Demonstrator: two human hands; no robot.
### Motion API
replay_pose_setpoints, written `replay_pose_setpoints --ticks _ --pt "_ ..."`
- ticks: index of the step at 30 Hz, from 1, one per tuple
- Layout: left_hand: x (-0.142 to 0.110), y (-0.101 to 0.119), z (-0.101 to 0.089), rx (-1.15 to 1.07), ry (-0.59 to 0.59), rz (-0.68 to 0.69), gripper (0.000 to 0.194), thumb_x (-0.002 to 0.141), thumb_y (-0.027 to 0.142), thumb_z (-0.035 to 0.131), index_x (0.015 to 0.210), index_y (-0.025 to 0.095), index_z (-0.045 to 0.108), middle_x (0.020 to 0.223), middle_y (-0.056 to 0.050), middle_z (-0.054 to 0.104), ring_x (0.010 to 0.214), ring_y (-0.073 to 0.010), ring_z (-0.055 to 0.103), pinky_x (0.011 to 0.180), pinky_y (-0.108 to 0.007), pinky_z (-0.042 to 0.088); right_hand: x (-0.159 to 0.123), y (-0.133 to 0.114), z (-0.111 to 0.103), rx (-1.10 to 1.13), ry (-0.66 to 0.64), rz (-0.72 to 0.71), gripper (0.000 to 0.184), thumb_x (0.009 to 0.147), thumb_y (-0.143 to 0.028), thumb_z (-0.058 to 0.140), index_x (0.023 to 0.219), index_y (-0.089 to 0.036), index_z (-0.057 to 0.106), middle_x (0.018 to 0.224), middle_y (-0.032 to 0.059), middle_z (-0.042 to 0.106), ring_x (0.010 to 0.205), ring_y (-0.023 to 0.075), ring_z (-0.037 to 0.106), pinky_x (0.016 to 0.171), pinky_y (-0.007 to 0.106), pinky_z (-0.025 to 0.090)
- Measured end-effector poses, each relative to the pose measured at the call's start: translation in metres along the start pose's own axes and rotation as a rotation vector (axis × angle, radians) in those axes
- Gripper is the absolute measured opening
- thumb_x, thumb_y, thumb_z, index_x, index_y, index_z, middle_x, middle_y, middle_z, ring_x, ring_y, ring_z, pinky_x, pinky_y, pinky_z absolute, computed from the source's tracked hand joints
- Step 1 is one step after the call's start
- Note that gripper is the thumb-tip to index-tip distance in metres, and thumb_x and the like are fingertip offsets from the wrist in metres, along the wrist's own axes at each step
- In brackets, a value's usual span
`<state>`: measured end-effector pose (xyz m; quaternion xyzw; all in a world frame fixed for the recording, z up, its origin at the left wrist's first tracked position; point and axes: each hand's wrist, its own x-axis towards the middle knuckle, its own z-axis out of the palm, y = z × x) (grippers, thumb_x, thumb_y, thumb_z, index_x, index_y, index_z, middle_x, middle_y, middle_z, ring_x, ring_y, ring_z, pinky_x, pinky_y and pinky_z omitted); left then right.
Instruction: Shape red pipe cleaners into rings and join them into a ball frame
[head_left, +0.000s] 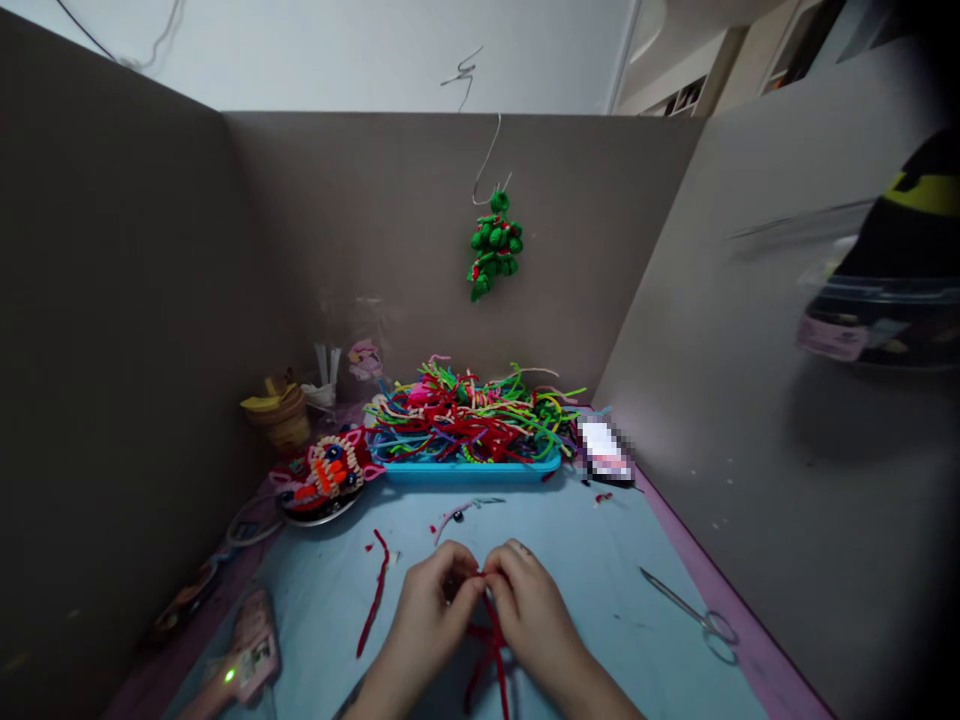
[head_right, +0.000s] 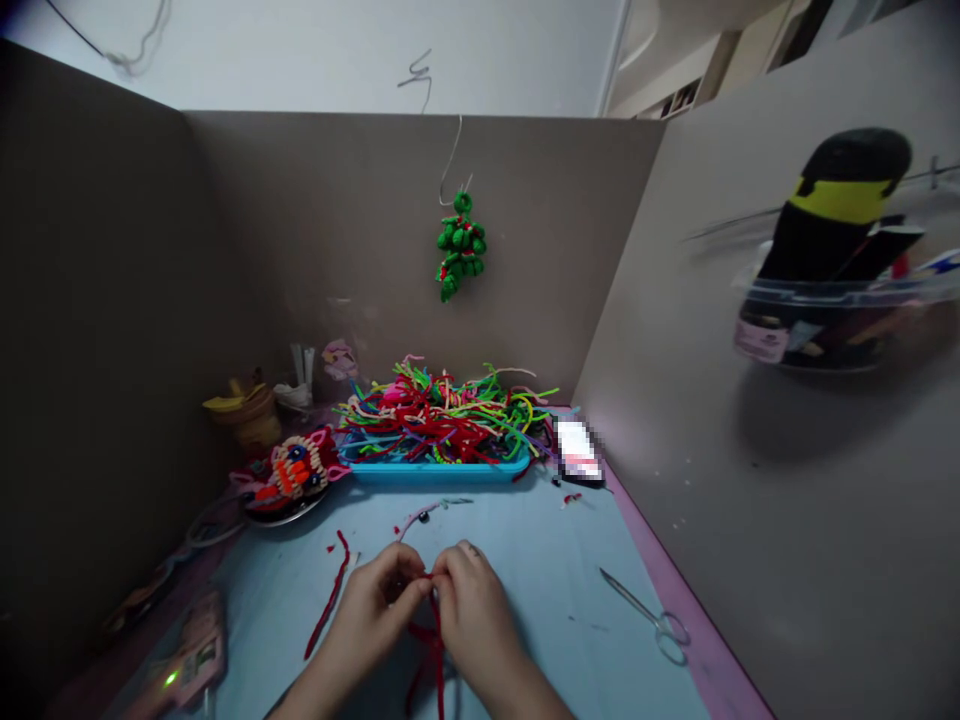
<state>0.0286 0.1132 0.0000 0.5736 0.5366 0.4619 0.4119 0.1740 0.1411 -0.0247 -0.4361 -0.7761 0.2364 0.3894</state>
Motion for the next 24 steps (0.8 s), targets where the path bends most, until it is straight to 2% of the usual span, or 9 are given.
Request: replay_pose_setpoints --ticks 3,7,13,15,16,18,19,22,24 --pt "0.001 0.004 -0.002 -0.032 0.011 -0.027 0.01 0.075 0.028 0.063 0.076 0.018 0.061 0.068 -0.002 0.062 0.062 -0.0158 0.055 0.057 -0.024 0.039 0.001 -0.002 -0.004 0.01 -0.001 0.0 0.022 0.076 -0.001 0.04 0.072 -0.021 0.049 0.074 0.0021 0.053 0.073 0.0182 0.051 0.063 0.027 0.038" --pt "0.004 0.009 -0.005 -0.049 -0.049 -0.061 0.016 0.075 0.032 0.063 0.076 0.016 0.065 0.069 -0.004 0.065 0.064 -0.0169 0.056 0.059 -0.025 0.041 0.002 -0.003 -0.01 0.03 -0.002 -0.014 0.021 0.073 -0.001 0.041 0.07 -0.021 0.047 0.073 0.0017 0.052 0.074 0.0182 0.05 0.063 0.027 0.038" --pt "0.011 0.005 -0.014 0.022 -0.115 -0.097 0.024 0.076 0.036 0.062 0.065 0.016 0.069 0.065 -0.004 0.065 0.066 -0.0182 0.054 0.062 -0.026 0.037 0.007 -0.004 -0.015 0.114 -0.043 0.042 0.017 0.079 -0.009 0.047 0.069 -0.02 0.055 0.071 0.0014 0.057 0.073 0.0176 0.053 0.065 0.027 0.041" --pt "0.013 0.002 -0.017 -0.031 -0.095 -0.143 0.027 0.073 0.041 0.065 0.062 0.016 0.067 0.059 -0.002 0.061 0.062 -0.0166 0.051 0.059 -0.025 0.034 0.008 -0.001 -0.021 0.249 -0.076 0.088 0.009 0.082 -0.019 0.053 0.08 -0.02 0.062 0.081 0.0031 0.063 0.081 0.0189 0.058 0.073 0.03 0.045" --pt "0.014 0.001 -0.018 -0.077 -0.073 -0.172 0.03 0.072 0.043 0.066 0.061 0.016 0.066 0.058 -0.001 0.059 0.06 -0.0155 0.049 0.058 -0.024 0.033 0.009 0.001 -0.026 0.352 -0.097 0.11 0.013 0.083 -0.027 0.056 0.092 -0.021 0.064 0.092 0.0053 0.066 0.089 0.0205 0.06 0.08 0.032 0.046" --pt "0.016 -0.001 -0.02 -0.189 -0.02 -0.238 0.033 0.069 0.048 0.067 0.063 0.016 0.064 0.058 0.001 0.056 0.057 -0.0134 0.045 0.056 -0.024 0.03 0.012 0.009 -0.035 0.589 -0.114 0.155 0.039 0.084 -0.047 0.057 0.114 -0.022 0.059 0.114 0.0102 0.065 0.107 0.0245 0.058 0.092 0.039 0.044" --pt "0.017 -0.001 -0.021 -0.245 0.012 -0.274 0.034 0.068 0.049 0.067 0.064 0.016 0.063 0.06 0.001 0.057 0.057 -0.0126 0.044 0.055 -0.023 0.03 0.014 0.013 -0.04 0.702 -0.095 0.188 0.048 0.083 -0.056 0.055 0.119 -0.022 0.058 0.12 0.0119 0.062 0.113 0.026 0.056 0.095 0.042 0.042" --pt "0.019 -0.003 -0.022 -0.409 0.096 -0.377 0.034 0.066 0.049 0.069 0.069 0.016 0.062 0.066 0.001 0.059 0.059 -0.0116 0.046 0.057 -0.022 0.032 0.02 0.026 -0.046 0.966 0.055 0.359 0.056 0.08 -0.068 0.048 0.107 -0.022 0.065 0.116 0.0143 0.065 0.113 0.0289 0.057 0.092 0.045 0.044" --pt "0.02 -0.006 -0.022 -0.53 0.127 -0.425 0.035 0.064 0.048 0.072 0.071 0.016 0.062 0.067 0.001 0.06 0.059 -0.0114 0.048 0.058 -0.022 0.033 0.022 0.03 -0.042 1.072 0.114 0.477 0.053 0.078 -0.066 0.054 0.1 -0.02 0.068 0.11 0.015 0.068 0.106 0.0293 0.061 0.086 0.044 0.048"
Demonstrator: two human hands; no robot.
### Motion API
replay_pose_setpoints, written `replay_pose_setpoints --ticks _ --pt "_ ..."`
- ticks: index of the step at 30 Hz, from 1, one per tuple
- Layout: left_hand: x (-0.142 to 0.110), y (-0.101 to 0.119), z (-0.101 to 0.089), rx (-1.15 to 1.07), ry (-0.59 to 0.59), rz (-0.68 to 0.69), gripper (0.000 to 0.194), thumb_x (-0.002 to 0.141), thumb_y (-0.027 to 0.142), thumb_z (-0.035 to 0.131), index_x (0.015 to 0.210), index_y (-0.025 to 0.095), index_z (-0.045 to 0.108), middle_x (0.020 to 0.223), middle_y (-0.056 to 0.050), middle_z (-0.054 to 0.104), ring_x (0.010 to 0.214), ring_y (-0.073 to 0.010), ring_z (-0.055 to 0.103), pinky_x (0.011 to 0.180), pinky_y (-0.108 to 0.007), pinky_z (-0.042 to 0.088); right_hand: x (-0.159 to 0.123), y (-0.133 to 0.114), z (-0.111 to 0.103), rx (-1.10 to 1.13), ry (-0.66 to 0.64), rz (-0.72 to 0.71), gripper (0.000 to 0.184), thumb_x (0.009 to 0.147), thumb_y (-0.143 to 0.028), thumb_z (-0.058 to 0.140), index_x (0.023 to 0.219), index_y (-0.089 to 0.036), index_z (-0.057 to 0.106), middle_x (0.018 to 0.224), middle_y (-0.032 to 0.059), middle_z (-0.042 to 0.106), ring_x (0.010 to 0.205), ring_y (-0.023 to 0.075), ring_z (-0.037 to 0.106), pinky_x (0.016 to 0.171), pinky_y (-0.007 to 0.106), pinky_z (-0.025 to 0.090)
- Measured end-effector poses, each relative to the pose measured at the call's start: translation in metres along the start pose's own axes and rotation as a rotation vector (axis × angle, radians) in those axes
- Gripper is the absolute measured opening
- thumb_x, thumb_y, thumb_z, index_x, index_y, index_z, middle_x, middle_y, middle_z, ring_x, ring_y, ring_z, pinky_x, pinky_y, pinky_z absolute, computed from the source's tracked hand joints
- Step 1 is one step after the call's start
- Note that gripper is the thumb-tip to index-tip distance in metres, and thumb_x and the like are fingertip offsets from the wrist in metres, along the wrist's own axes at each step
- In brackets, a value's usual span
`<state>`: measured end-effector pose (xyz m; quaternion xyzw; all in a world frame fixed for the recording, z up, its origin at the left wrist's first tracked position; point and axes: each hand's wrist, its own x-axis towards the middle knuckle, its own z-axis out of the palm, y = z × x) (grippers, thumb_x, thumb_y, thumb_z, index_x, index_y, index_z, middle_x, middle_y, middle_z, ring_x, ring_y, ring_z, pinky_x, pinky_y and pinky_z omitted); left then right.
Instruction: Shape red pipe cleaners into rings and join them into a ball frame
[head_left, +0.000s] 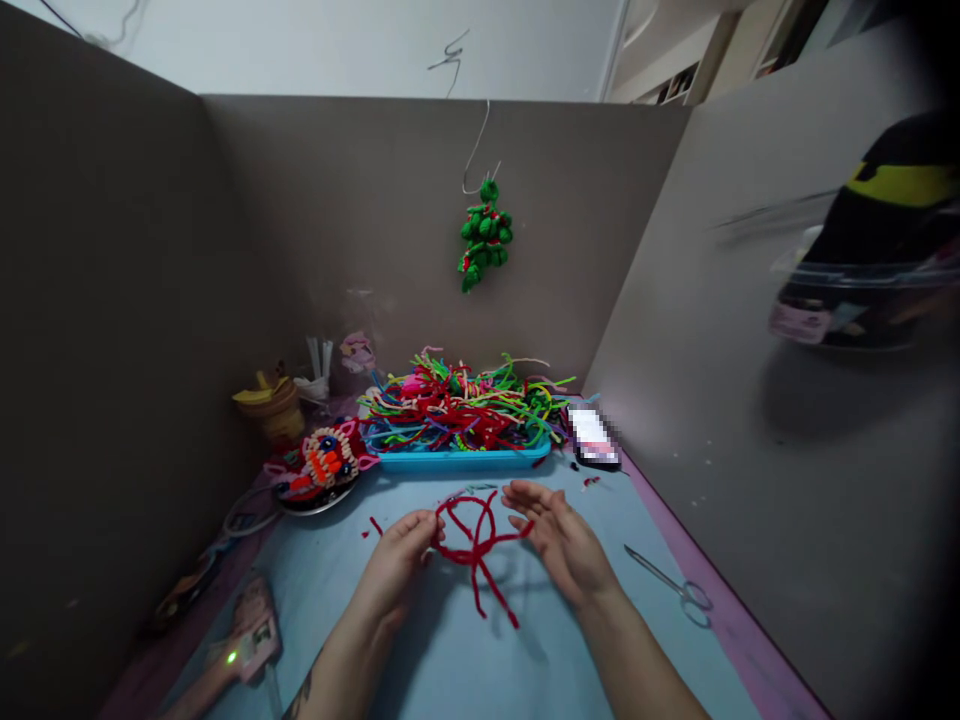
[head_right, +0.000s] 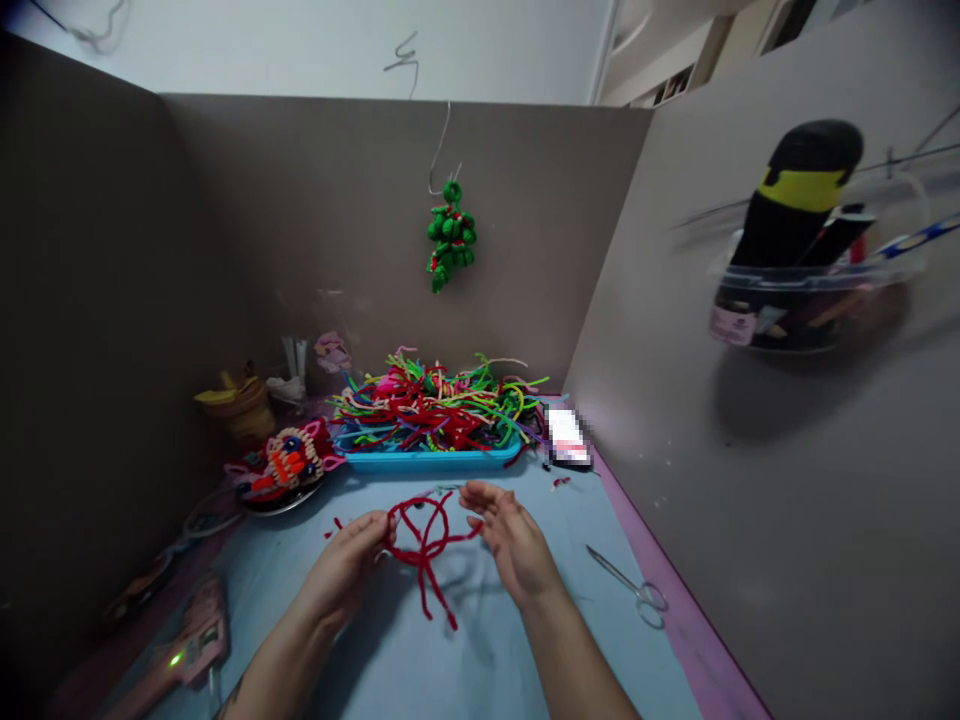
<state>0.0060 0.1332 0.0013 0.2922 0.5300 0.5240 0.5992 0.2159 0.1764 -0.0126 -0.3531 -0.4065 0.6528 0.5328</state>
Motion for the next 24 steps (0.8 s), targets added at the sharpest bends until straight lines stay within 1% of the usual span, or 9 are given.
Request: replay_pose_setpoints --ticks 4,7,9,11,13,15,16,19,24 --pt "0.002 -0.006 0.001 -0.144 -0.045 -0.054 0.033 0.065 0.044 0.074 0.072 0.015 0.061 0.065 0.001 0.059 0.056 -0.0097 0.047 0.056 -0.022 0.032 0.002 0.014 0.01 0.028 -0.03 0.144 0.038 0.071 -0.047 0.071 0.095 -0.017 0.069 0.1 0.0127 0.07 0.091 0.0263 0.066 0.077 0.038 0.049" --pt "0.001 -0.009 0.003 -0.078 -0.08 -0.012 0.029 0.069 0.042 0.071 0.07 0.015 0.06 0.062 0.002 0.055 0.056 -0.01 0.044 0.056 -0.022 0.031 0.002 0.015 0.011 0.035 -0.017 0.125 0.036 0.074 -0.046 0.068 0.096 -0.018 0.067 0.096 0.0108 0.07 0.086 0.0239 0.065 0.072 0.035 0.049" --pt "-0.003 -0.008 0.005 0.04 -0.074 0.085 0.028 0.07 0.041 0.069 0.067 0.015 0.059 0.058 0.003 0.05 0.055 -0.0106 0.041 0.056 -0.023 0.03 0.001 0.007 0.008 -0.027 0.084 -0.012 0.032 0.077 -0.048 0.064 0.094 -0.02 0.065 0.092 0.0086 0.068 0.085 0.0222 0.063 0.071 0.034 0.048" --pt "-0.008 -0.006 0.008 0.159 -0.071 0.187 0.028 0.073 0.042 0.066 0.064 0.016 0.057 0.057 0.004 0.047 0.056 -0.0115 0.04 0.057 -0.024 0.031 -0.003 -0.003 0.006 -0.211 0.121 -0.22 0.024 0.08 -0.044 0.062 0.083 -0.021 0.065 0.085 0.006 0.065 0.083 0.0205 0.06 0.074 0.033 0.046" --pt "-0.014 -0.003 0.011 0.263 -0.091 0.267 0.028 0.077 0.042 0.061 0.065 0.017 0.056 0.059 0.003 0.049 0.059 -0.0127 0.042 0.059 -0.024 0.033 -0.011 -0.01 0.011 -0.47 0.036 -0.415 0.017 0.082 -0.036 0.062 0.076 -0.021 0.065 0.083 0.0048 0.061 0.084 0.0199 0.057 0.078 0.033 0.045" --pt "-0.021 0.001 0.014 0.376 -0.114 0.335 0.027 0.081 0.04 0.057 0.066 0.018 0.056 0.062 0.002 0.052 0.062 -0.0142 0.046 0.061 -0.025 0.035 -0.022 -0.012 0.02 -0.703 -0.077 -0.545 0.008 0.083 -0.027 0.06 0.084 -0.022 0.067 0.088 0.0052 0.06 0.089 0.0208 0.055 0.082 0.035 0.044" --pt "-0.024 0.002 0.015 0.434 -0.124 0.367 0.026 0.082 0.039 0.055 0.066 0.018 0.057 0.064 0.001 0.054 0.064 -0.0149 0.047 0.062 -0.025 0.036 -0.027 -0.012 0.025 -0.79 -0.107 -0.594 0.01 0.084 -0.023 0.059 0.09 -0.023 0.067 0.091 0.0055 0.06 0.092 0.0213 0.054 0.083 0.036 0.044" --pt "-0.03 0.006 0.019 0.567 -0.156 0.442 0.025 0.084 0.036 0.052 0.067 0.018 0.057 0.068 -0.001 0.057 0.068 -0.0163 0.051 0.066 -0.025 0.038 -0.035 -0.005 0.036 -0.925 -0.127 -0.68 0.013 0.085 -0.017 0.055 0.092 -0.024 0.065 0.093 0.0054 0.058 0.095 0.0215 0.052 0.082 0.036 0.044" --pt "-0.033 0.008 0.022 0.632 -0.201 0.456 0.026 0.086 0.035 0.048 0.067 0.018 0.056 0.068 -0.001 0.056 0.068 -0.0162 0.052 0.064 -0.025 0.039 -0.031 0.004 0.032 -0.97 -0.133 -0.677 0.012 0.086 -0.014 0.054 0.089 -0.023 0.06 0.1 0.006 0.055 0.1 0.0222 0.049 0.084 0.037 0.043"
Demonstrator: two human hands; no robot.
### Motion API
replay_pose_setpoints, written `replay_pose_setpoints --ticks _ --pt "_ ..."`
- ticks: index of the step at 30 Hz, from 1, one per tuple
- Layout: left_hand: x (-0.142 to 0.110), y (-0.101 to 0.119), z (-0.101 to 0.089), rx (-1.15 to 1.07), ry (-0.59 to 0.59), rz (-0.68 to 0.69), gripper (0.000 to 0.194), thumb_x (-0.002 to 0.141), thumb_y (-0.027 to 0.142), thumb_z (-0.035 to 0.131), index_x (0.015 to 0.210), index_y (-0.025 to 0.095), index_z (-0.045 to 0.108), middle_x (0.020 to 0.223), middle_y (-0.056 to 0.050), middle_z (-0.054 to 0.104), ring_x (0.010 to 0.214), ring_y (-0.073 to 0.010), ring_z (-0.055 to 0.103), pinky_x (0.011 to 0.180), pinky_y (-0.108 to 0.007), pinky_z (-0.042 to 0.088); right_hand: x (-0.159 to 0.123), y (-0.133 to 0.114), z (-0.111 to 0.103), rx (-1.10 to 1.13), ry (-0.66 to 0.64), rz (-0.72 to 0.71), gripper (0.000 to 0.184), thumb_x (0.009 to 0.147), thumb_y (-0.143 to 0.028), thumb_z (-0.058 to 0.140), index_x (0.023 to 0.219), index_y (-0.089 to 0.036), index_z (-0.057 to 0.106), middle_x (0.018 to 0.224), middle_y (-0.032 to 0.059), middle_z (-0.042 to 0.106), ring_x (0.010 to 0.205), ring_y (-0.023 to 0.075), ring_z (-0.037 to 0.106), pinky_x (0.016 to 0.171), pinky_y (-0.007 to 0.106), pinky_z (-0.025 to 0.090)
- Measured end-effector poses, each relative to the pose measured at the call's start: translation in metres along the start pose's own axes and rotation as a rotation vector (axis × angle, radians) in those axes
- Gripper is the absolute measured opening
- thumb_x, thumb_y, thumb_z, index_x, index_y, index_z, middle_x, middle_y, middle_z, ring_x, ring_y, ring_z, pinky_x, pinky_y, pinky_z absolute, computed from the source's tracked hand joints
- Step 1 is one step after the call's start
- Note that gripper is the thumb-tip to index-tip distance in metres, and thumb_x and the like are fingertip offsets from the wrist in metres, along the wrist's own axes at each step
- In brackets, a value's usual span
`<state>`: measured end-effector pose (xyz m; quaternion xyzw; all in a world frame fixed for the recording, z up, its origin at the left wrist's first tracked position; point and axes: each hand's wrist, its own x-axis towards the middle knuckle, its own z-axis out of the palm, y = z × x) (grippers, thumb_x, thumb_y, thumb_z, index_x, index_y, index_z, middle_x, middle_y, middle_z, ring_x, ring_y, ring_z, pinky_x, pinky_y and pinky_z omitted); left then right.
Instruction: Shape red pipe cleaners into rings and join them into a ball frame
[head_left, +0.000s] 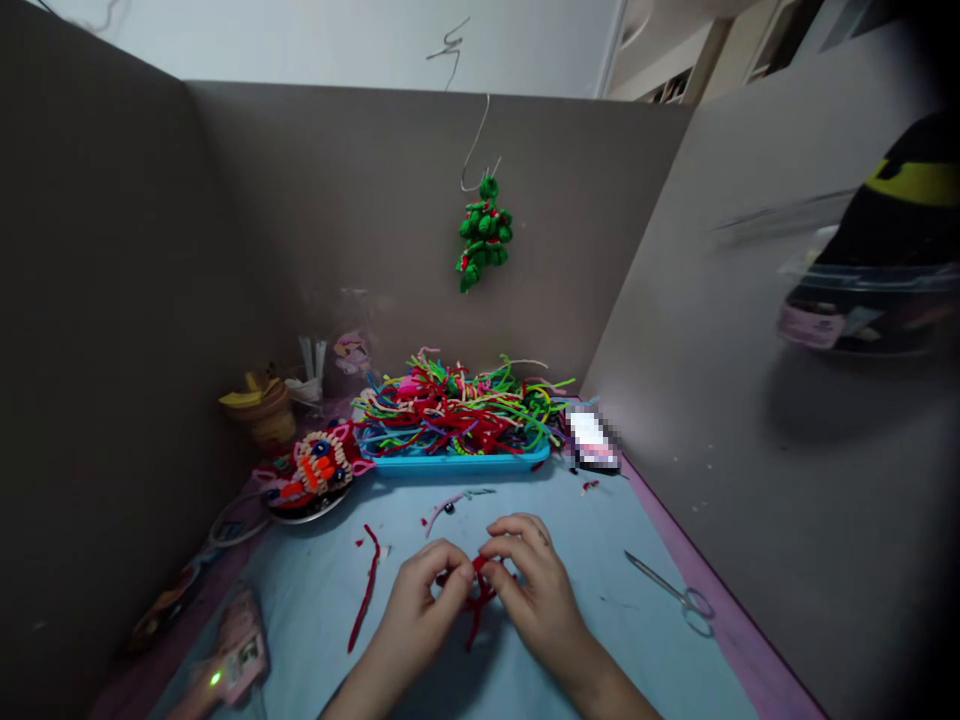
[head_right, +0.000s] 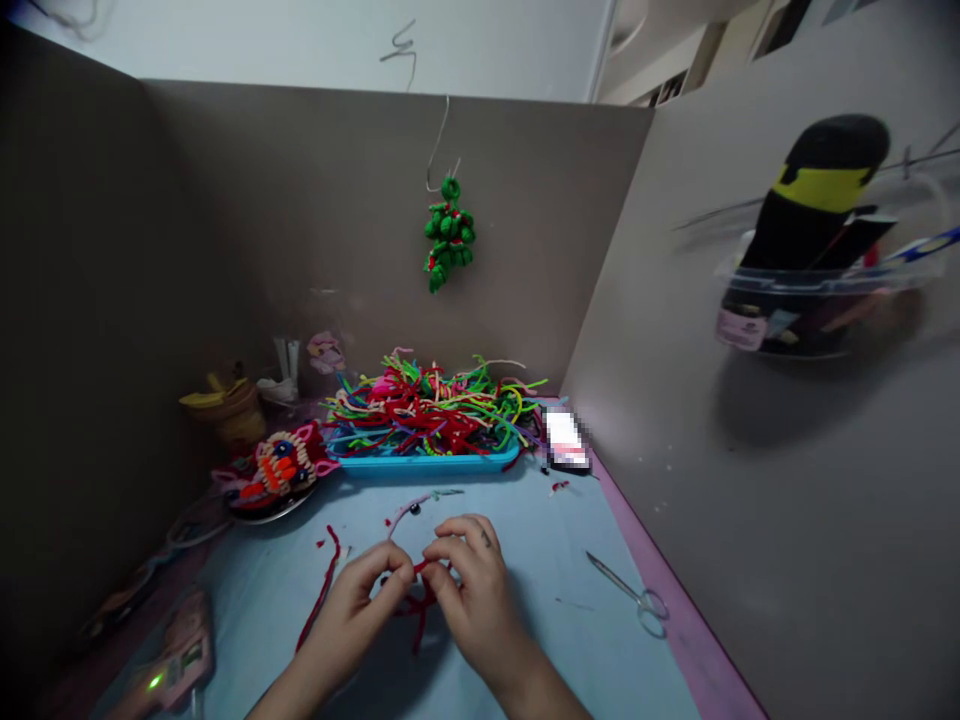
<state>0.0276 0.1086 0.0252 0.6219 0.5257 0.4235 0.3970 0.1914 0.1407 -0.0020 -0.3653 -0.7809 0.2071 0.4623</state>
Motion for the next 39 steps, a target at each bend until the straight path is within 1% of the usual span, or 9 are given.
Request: replay_pose_setpoints --ticks 4,10,16,19,23,25,29,34,39 --pt "0.0 -0.001 0.0 0.002 -0.024 0.002 0.025 0.086 0.034 0.048 0.067 0.018 0.055 0.069 -0.001 0.056 0.068 -0.0164 0.052 0.065 -0.026 0.039 0.0 0.003 -0.002 -0.017 -0.05 -0.017 0.012 0.088 -0.013 0.048 0.086 -0.023 0.056 0.103 0.0061 0.053 0.104 0.0228 0.047 0.087 0.038 0.041" --pt "0.001 -0.005 0.002 -0.015 -0.052 -0.031 0.023 0.086 0.031 0.047 0.069 0.018 0.056 0.071 -0.002 0.058 0.071 -0.0169 0.052 0.067 -0.026 0.039 -0.001 0.0 0.002 -0.021 -0.119 -0.051 0.015 0.088 -0.01 0.037 0.083 -0.021 0.045 0.091 0.0052 0.052 0.092 0.0215 0.048 0.08 0.038 0.041" --pt "0.003 -0.011 0.003 -0.055 -0.021 -0.044 0.021 0.084 0.031 0.053 0.07 0.017 0.059 0.068 -0.001 0.057 0.068 -0.0158 0.05 0.064 -0.025 0.038 -0.003 0.004 0.005 0.023 -0.124 -0.014 0.014 0.092 -0.023 0.042 0.084 -0.022 0.053 0.091 0.0057 0.055 0.094 0.0232 0.05 0.085 0.041 0.04" --pt "0.006 -0.022 -0.001 -0.263 0.153 -0.105 0.022 0.082 0.036 0.058 0.069 0.018 0.057 0.065 0.002 0.053 0.063 -0.0134 0.046 0.06 -0.023 0.037 -0.002 0.019 -0.001 0.158 0.052 0.114 0.028 0.091 -0.043 0.046 0.107 -0.023 0.057 0.112 0.0097 0.057 0.11 0.026 0.049 0.095 0.043 0.037" --pt "0.014 -0.034 -0.006 -0.811 0.337 -0.287 0.021 0.08 0.036 0.062 0.071 0.018 0.056 0.066 0.001 0.055 0.063 -0.0125 0.05 0.061 -0.023 0.043 0.001 0.044 -0.002 0.442 0.304 0.522 0.045 0.091 -0.056 0.037 0.115 -0.023 0.057 0.114 0.0108 0.06 0.103 0.0237 0.056 0.085 0.037 0.044" --pt "0.018 -0.036 -0.006 -1.039 0.38 -0.394 0.014 0.079 0.027 0.064 0.072 0.016 0.057 0.069 -0.001 0.059 0.063 -0.013 0.054 0.062 -0.025 0.047 0.003 0.049 0.004 0.581 0.234 0.673 0.046 0.087 -0.058 0.045 0.109 -0.021 0.061 0.104 0.0101 0.065 0.085 0.02 0.06 0.069 0.03 0.046" --pt "0.022 -0.034 0.0 -1.198 0.448 -0.456 0.01 0.082 0.012 0.056 0.074 0.013 0.061 0.074 -0.006 0.064 0.066 -0.0136 0.06 0.065 -0.026 0.051 0.004 0.039 0.025 0.815 -0.01 0.771 0.047 0.071 -0.056 0.07 0.097 -0.018 0.065 0.084 0.0056 0.068 0.055 0.0099 0.053 0.048 0.021 0.037" --pt "0.018 -0.032 0.012 -1.266 0.356 -0.428 0.016 0.084 0.008 0.054 0.071 0.012 0.062 0.071 -0.004 0.063 0.062 -0.0114 0.059 0.064 -0.024 0.051 0.002 0.031 0.034 0.974 0.058 0.851 0.043 0.058 -0.048 0.081 0.083 -0.017 0.064 0.057 -0.0038 0.059 0.043 0.006 0.046 0.042 0.017 0.032" --pt "0.015 -0.028 0.018 -1.253 0.315 -0.45 0.009 0.081 0.011 0.06 0.073 0.014 0.063 0.072 -0.004 0.064 0.065 -0.0119 0.06 0.071 -0.025 0.051 0.004 0.033 0.027 1.062 0.092 0.876 0.043 0.06 -0.046 0.081 0.087 -0.017 0.064 0.069 0.0017 0.068 0.049 0.0085 0.054 0.045 0.018 0.038"
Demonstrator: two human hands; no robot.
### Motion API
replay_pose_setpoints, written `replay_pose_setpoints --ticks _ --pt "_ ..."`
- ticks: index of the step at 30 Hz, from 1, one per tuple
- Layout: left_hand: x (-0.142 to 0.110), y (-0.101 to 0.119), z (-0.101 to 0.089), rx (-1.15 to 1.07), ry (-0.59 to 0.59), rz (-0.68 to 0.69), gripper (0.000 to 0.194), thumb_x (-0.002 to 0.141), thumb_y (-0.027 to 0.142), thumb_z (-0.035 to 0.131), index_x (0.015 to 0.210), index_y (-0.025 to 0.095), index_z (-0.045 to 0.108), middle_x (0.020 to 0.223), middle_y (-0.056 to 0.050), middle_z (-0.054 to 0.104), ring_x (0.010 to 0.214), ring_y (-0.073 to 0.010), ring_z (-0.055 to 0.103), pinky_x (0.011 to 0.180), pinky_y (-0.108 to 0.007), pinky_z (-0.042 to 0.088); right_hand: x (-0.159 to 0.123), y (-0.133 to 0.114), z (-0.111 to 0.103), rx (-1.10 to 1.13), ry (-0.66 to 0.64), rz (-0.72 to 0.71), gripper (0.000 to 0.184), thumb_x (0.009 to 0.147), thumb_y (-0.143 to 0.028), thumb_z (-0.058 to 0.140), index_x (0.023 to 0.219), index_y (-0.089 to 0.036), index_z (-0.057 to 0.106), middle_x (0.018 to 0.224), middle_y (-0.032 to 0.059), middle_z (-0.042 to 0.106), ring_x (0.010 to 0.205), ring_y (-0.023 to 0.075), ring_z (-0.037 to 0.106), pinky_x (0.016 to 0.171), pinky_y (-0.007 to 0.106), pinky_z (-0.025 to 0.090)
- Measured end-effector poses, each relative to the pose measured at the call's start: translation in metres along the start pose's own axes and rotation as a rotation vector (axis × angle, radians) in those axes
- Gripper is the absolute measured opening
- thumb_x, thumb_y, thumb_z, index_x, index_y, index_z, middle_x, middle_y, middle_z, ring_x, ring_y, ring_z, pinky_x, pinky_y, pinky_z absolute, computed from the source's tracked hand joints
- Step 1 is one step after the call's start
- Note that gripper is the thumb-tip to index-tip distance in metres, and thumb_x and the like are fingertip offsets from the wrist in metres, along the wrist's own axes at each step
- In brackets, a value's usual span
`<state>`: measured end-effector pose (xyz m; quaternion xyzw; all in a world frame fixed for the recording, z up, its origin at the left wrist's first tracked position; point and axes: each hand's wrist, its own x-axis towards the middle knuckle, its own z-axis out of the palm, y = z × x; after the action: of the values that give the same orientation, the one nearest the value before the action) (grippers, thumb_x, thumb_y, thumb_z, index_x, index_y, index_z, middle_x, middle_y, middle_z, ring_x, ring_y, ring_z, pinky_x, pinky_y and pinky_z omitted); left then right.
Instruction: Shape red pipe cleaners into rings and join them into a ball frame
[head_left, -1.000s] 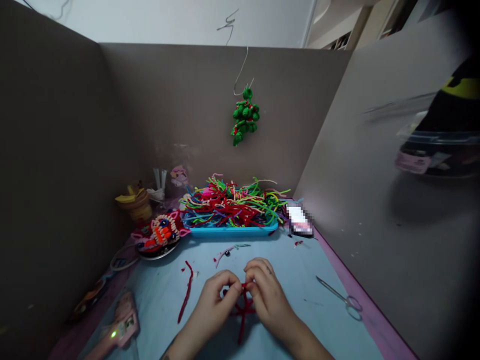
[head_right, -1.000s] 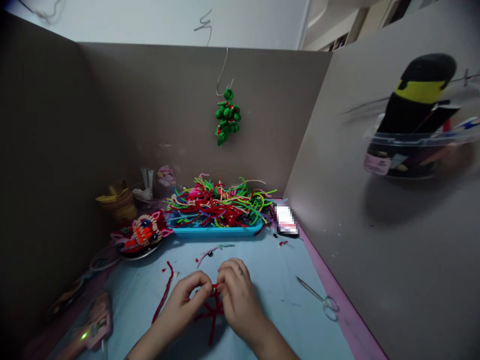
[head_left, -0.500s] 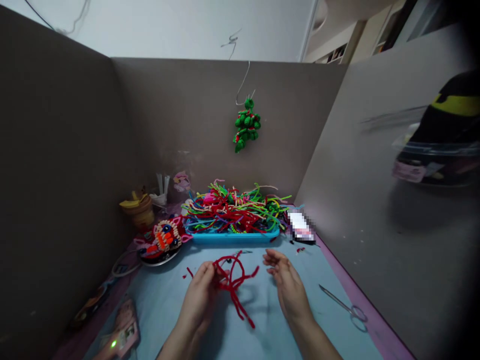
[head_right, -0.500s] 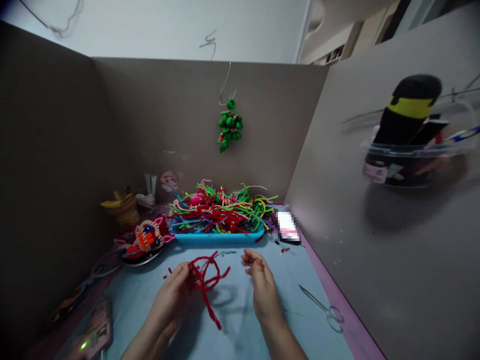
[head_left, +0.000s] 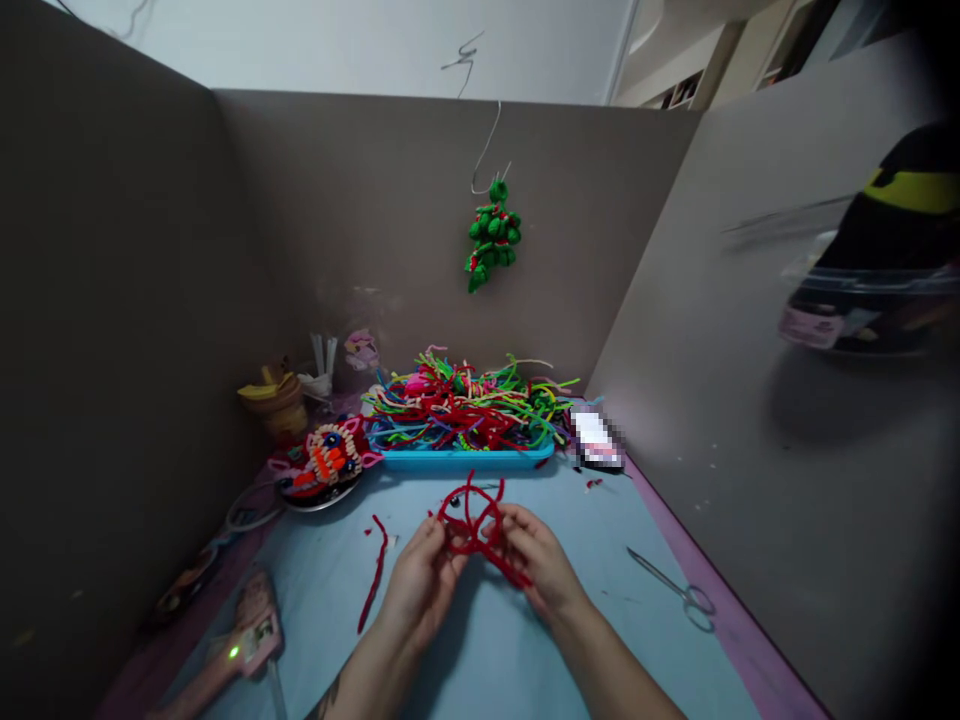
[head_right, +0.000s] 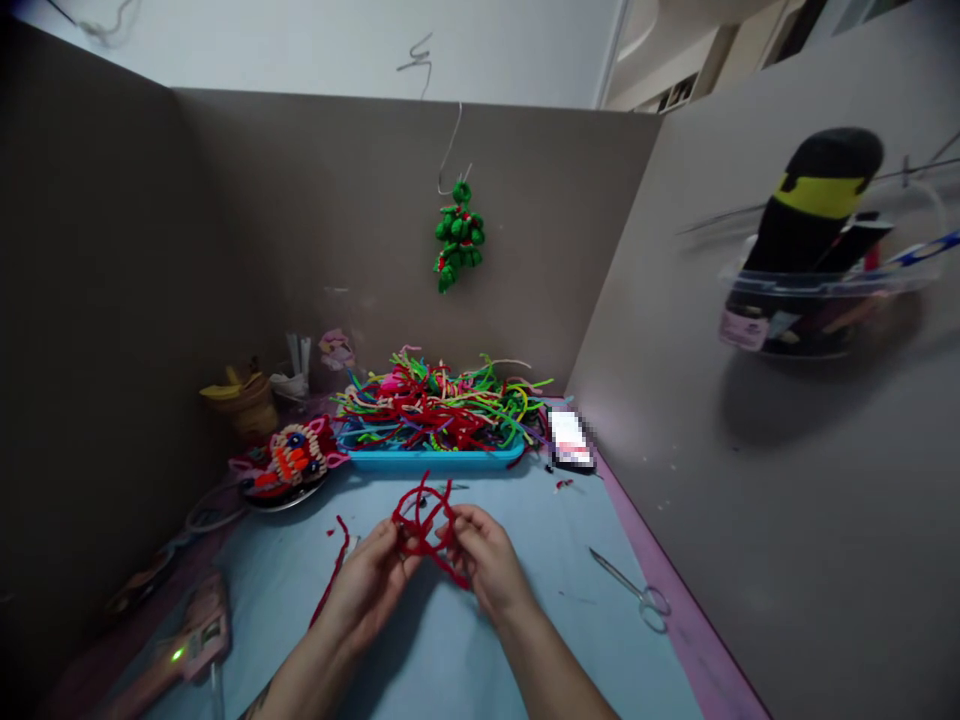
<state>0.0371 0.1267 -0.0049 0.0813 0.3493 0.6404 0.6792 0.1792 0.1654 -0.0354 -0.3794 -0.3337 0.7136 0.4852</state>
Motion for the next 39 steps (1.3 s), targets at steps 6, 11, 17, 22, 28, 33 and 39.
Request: replay_pose_setpoints --ticks 6,11,17,22,28,33,39 --pt "-0.004 -0.005 0.0 0.059 -0.126 -0.085 0.012 0.077 0.025 0.068 0.081 0.014 0.065 0.088 -0.008 0.07 0.081 -0.0161 0.064 0.077 -0.027 0.049 -0.002 -0.007 0.0 -0.003 0.022 -0.046 0.038 0.057 -0.041 0.083 0.078 -0.017 0.063 0.061 -0.0021 0.062 0.045 0.0071 0.049 0.043 0.018 0.036" --pt "0.001 -0.005 -0.007 0.157 -0.082 -0.062 0.025 0.075 0.033 0.07 0.092 0.015 0.067 0.083 -0.007 0.069 0.076 -0.0173 0.064 0.066 -0.027 0.048 -0.002 -0.017 -0.01 -0.127 -0.097 0.064 0.038 0.059 -0.04 0.081 0.082 -0.013 0.068 0.055 -0.0026 0.057 0.04 0.0051 0.04 0.04 0.018 0.028" --pt "0.003 0.0 -0.009 0.292 -0.071 -0.027 0.018 0.068 0.027 0.074 0.069 0.012 0.064 0.063 0.0 0.059 0.053 -0.009 0.052 0.054 -0.02 0.039 -0.001 -0.013 -0.016 -0.28 -0.25 0.117 0.035 0.065 -0.04 0.076 0.086 -0.013 0.071 0.06 -0.0002 0.062 0.048 0.0071 0.047 0.046 0.019 0.03" --pt "0.002 0.003 -0.008 0.347 -0.145 -0.108 0.022 0.068 0.03 0.074 0.07 0.01 0.065 0.058 -0.001 0.057 0.052 -0.0092 0.048 0.053 -0.021 0.036 0.004 -0.015 -0.022 -0.375 -0.252 0.094 0.043 0.066 -0.045 0.075 0.095 -0.013 0.071 0.073 0.0039 0.068 0.052 0.009 0.05 0.049 0.021 0.032" --pt "0.007 0.005 -0.009 0.33 -0.036 0.121 0.021 0.068 0.031 0.07 0.065 0.015 0.057 0.06 0.001 0.056 0.058 -0.0112 0.05 0.059 -0.023 0.039 -0.002 -0.032 -0.032 -0.552 0.339 -0.634 0.038 0.088 -0.05 0.047 0.091 -0.018 0.067 0.092 0.0084 0.066 0.086 0.0213 0.058 0.077 0.035 0.045" --pt "0.009 0.003 -0.012 0.472 -0.03 0.248 0.025 0.072 0.038 0.065 0.064 0.017 0.056 0.062 0.001 0.056 0.061 -0.0126 0.05 0.064 -0.025 0.04 -0.017 -0.024 -0.017 -1.075 0.124 -0.985 0.041 0.083 -0.048 0.056 0.117 -0.024 0.059 0.123 0.0111 0.055 0.124 0.0318 0.042 0.102 0.052 0.032" --pt "0.005 0.001 -0.011 0.605 -0.095 0.251 0.024 0.074 0.039 0.065 0.069 0.017 0.057 0.064 0.001 0.055 0.064 -0.014 0.05 0.065 -0.026 0.04 -0.015 -0.002 0.0 -1.201 0.035 -0.756 0.032 0.081 -0.044 0.061 0.104 -0.022 0.063 0.152 0.0093 0.023 0.142 0.0353 0.004 0.107 0.058 0.024"
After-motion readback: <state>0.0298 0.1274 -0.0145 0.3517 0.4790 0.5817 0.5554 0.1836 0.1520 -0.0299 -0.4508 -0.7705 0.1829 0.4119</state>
